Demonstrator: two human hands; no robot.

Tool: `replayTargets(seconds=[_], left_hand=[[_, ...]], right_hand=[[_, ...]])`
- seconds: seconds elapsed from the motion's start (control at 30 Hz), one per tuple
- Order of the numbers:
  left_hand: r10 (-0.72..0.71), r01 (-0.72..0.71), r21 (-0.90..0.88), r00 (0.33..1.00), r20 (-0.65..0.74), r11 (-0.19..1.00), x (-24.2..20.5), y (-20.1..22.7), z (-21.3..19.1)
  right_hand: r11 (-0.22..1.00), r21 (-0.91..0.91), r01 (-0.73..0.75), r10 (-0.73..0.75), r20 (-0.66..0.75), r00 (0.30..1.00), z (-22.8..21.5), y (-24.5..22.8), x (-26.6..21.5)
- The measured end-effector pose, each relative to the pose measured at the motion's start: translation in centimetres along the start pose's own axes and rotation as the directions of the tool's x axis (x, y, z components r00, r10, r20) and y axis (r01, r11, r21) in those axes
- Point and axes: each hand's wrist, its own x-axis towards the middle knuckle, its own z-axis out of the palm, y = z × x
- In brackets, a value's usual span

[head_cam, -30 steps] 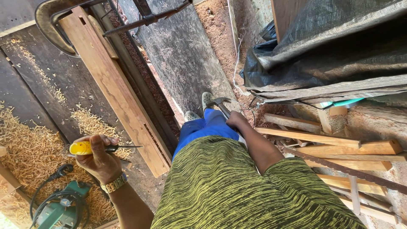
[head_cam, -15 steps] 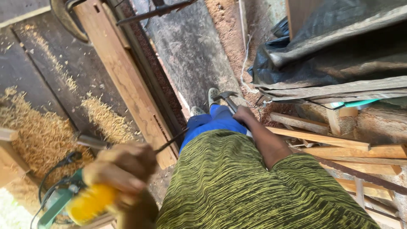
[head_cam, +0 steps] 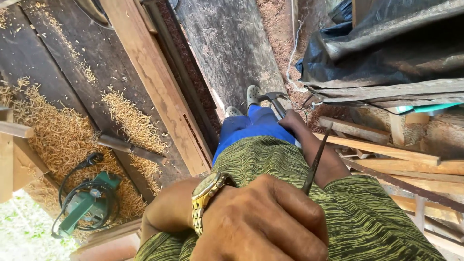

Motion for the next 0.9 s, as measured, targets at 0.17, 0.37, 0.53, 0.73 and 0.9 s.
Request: replayTargets(seconds=[0.17, 0.37, 0.53, 0.73, 0.9], left_hand=[[0.093, -0.092, 0.08, 0.996, -0.008, 0.993, 0.8, -0.4, -0.3], [0.39, -0.387, 0.106, 0.921, -0.01, 0.916, 2.0, -2.2, -0.5], [0.374, -0.36, 0.148, 0.923, -0.085, 0.921, 2.6, -1.4, -0.7], [0.192, -0.182, 0.175, 0.981, -0.041, 0.968, 1.3, 0.2, -0.5], [0.335, -0.323, 0.202, 0.942, -0.028, 0.925, 1.7, -0.5, -0.8]], right_hand=[[0.999, 0.025, -0.034, 0.033, 0.019, 0.999, 0.2, 0.1, 0.4], [1.0, 0.016, -0.022, 0.022, 0.009, 1.0, -0.4, -0.7, -0.2], [0.999, -0.032, 0.002, -0.001, 0.024, 1.0, 0.1, -0.7, 0.8], [0.999, -0.043, -0.023, 0.023, 0.018, 1.0, -0.8, -1.8, -0.4], [0.998, -0.049, -0.035, 0.036, 0.019, 0.999, -0.9, -1.8, -0.8]])
